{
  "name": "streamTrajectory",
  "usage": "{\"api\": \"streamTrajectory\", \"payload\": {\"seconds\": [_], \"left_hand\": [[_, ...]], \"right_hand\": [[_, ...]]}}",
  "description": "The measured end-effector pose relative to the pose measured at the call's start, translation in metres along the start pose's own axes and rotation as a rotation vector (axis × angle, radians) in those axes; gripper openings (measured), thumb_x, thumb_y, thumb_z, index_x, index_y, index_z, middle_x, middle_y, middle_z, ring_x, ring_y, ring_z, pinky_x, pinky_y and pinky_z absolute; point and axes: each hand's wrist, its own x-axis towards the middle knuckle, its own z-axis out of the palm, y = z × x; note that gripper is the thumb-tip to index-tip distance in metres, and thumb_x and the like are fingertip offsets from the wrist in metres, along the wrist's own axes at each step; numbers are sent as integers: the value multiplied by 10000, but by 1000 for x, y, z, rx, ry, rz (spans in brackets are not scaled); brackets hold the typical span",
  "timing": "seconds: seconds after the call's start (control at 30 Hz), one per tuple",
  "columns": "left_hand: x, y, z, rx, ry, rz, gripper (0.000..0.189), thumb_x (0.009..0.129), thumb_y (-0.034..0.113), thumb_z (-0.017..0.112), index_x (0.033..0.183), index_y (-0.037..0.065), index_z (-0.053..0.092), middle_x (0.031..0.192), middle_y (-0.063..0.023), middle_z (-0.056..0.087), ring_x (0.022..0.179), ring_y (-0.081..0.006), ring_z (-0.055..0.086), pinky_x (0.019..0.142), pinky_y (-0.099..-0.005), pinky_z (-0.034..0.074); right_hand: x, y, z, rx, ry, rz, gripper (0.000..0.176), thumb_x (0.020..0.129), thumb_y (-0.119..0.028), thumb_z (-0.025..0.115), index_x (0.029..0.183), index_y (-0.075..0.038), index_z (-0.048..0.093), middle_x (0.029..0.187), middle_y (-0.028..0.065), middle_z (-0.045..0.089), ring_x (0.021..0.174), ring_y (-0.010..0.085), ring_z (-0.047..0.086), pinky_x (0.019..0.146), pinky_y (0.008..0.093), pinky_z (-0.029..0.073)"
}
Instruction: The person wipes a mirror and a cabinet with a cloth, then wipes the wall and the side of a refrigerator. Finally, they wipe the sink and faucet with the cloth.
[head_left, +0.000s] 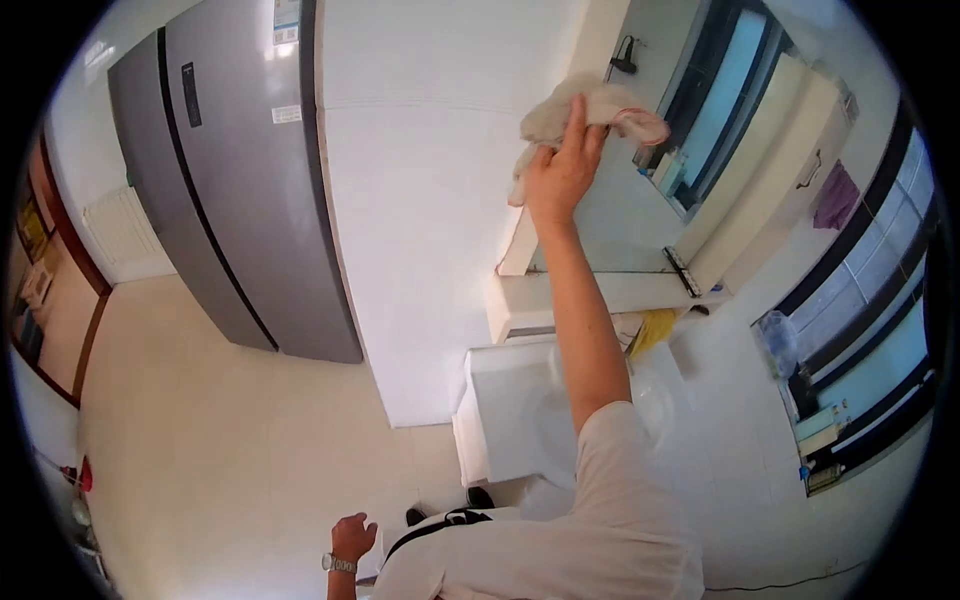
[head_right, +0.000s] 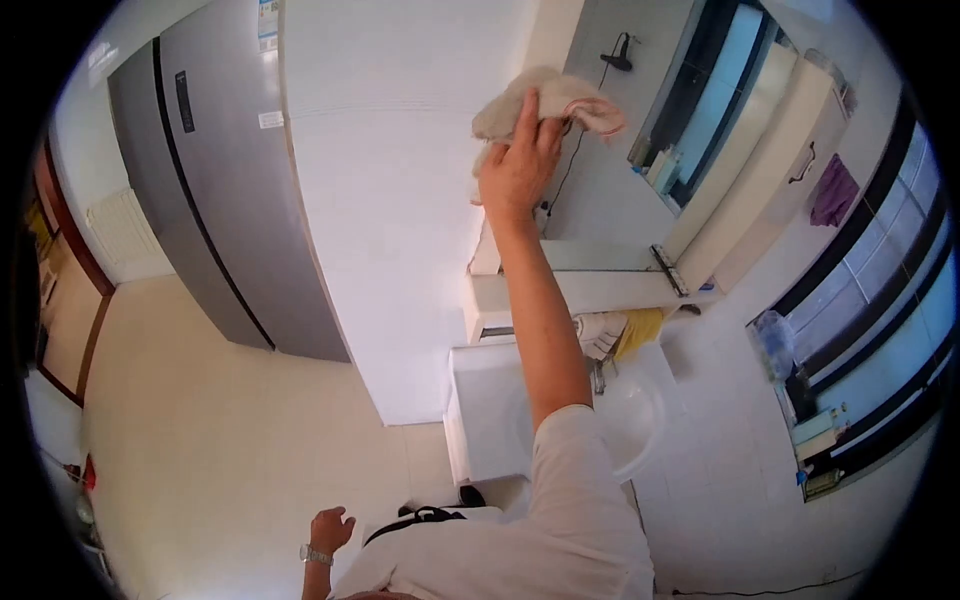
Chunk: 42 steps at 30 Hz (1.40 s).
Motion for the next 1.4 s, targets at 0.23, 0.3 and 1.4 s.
{"api": "streamTrajectory", "payload": {"seconds": [0.23,0.3,1.4], "left_hand": [[-5,-19,7,10,-21,-15,320,738,350,624,838,46,636,768,-170,648,760,-364,624,661,-468,503],[0,-25,11,56,-23,19,314,738,349,620,815,45,630,757,-171,644,752,-360,624,653,-466,503],[138,-14,-55,50,-95,132,304,751,363,609,818,67,621,744,-166,641,742,-354,621,645,-470,501]], "right_hand": [[-10,8,12,-278,-15,-196,692,766,-38,564,1404,-88,300,986,169,436,979,347,456,943,466,321],[-1,9,12,-276,-101,-134,691,771,-44,560,1408,-105,298,988,177,443,1020,367,445,958,470,309],[232,-65,8,-578,206,-620,340,868,-127,467,1176,1,533,1316,176,451,1239,335,380,1039,446,304]]}}
